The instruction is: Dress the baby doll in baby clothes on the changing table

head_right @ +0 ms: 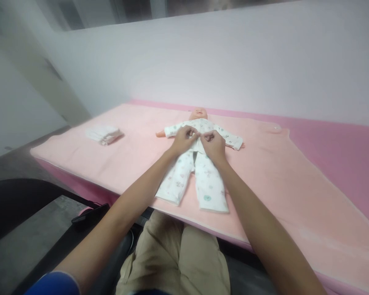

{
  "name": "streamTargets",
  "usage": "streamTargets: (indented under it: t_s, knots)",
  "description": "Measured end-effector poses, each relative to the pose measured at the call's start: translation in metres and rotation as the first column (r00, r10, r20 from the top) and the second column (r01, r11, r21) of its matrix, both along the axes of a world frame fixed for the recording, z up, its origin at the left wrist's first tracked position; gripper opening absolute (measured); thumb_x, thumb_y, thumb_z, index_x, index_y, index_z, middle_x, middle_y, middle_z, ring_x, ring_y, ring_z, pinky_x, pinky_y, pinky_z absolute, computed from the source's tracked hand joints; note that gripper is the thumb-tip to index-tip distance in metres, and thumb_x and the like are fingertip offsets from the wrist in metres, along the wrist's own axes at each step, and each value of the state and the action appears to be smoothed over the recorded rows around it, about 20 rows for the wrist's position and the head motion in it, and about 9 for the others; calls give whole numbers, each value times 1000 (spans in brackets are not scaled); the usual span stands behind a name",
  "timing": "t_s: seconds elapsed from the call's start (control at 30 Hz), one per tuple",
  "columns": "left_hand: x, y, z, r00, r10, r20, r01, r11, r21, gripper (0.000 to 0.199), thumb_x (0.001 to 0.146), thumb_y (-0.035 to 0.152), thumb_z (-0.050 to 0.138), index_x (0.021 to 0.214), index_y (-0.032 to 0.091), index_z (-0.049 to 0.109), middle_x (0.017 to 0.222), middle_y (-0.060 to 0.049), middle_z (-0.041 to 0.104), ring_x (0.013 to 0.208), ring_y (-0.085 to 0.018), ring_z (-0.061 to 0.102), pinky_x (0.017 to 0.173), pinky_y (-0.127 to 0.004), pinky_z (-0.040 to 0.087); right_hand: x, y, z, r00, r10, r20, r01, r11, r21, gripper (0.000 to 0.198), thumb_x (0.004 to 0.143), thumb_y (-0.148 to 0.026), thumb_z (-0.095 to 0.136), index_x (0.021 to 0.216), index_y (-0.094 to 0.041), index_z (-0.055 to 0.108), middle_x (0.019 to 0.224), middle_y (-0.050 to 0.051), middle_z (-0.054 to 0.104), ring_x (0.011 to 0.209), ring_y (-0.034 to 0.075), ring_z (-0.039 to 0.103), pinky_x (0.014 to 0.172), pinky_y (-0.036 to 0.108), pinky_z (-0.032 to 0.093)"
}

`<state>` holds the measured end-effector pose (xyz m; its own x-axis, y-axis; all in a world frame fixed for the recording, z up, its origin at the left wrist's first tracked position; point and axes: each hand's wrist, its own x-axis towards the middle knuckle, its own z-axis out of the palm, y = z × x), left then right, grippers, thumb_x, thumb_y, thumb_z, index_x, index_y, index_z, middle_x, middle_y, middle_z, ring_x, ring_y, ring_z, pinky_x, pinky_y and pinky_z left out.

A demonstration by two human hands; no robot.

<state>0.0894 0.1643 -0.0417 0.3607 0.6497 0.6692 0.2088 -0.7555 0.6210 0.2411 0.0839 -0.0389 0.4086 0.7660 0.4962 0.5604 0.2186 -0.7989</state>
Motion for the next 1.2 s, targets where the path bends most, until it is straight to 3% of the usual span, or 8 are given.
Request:
streamTargets:
  t_s: [0.23, 0.6, 0.97, 1.2]
  knots:
    - [0, 4, -1, 999, -40, 34, 41, 998, -55, 29, 98, 48, 65, 86, 21, 68, 77, -1, 59, 75, -19, 55, 73, -35, 45, 0, -1, 0, 998, 45, -40, -44, 999, 26, 23, 86, -44, 74, 85, -22, 69, 71, 0, 60, 66, 18, 53, 64, 32, 46]
    - [-1, 4, -1, 996, -65, 64, 70, 993, -90, 28, 96, 46, 67, 86, 21, 68, 77, 0, 57, 75, -18, 54, 73, -34, 44, 6, -6, 1, 988, 144, 49, -147, 987, 68, 20, 88, -42, 73, 88, -22, 73, 71, -2, 57, 65, 16, 50, 65, 31, 44]
    - [-1, 2, 0, 991, -94, 98, 103, 991, -89, 27, 95, 45, 68, 86, 20, 71, 76, 0, 57, 74, -18, 54, 74, -33, 42, 10, -2, -2, 989, 125, 75, -134, 984, 118, 15, 88, -38, 77, 87, -23, 76, 74, -1, 61, 67, 17, 53, 67, 32, 44]
    - [1, 3, -2, 986, -91, 138, 116, 976, -186, 28, 93, 45, 71, 85, 19, 69, 78, 0, 59, 75, -17, 53, 74, -32, 42, 7, -8, 5, 914, 33, 403, -100, 984, 145, 18, 95, -34, 66, 81, -23, 67, 78, 2, 64, 69, 20, 56, 70, 35, 44]
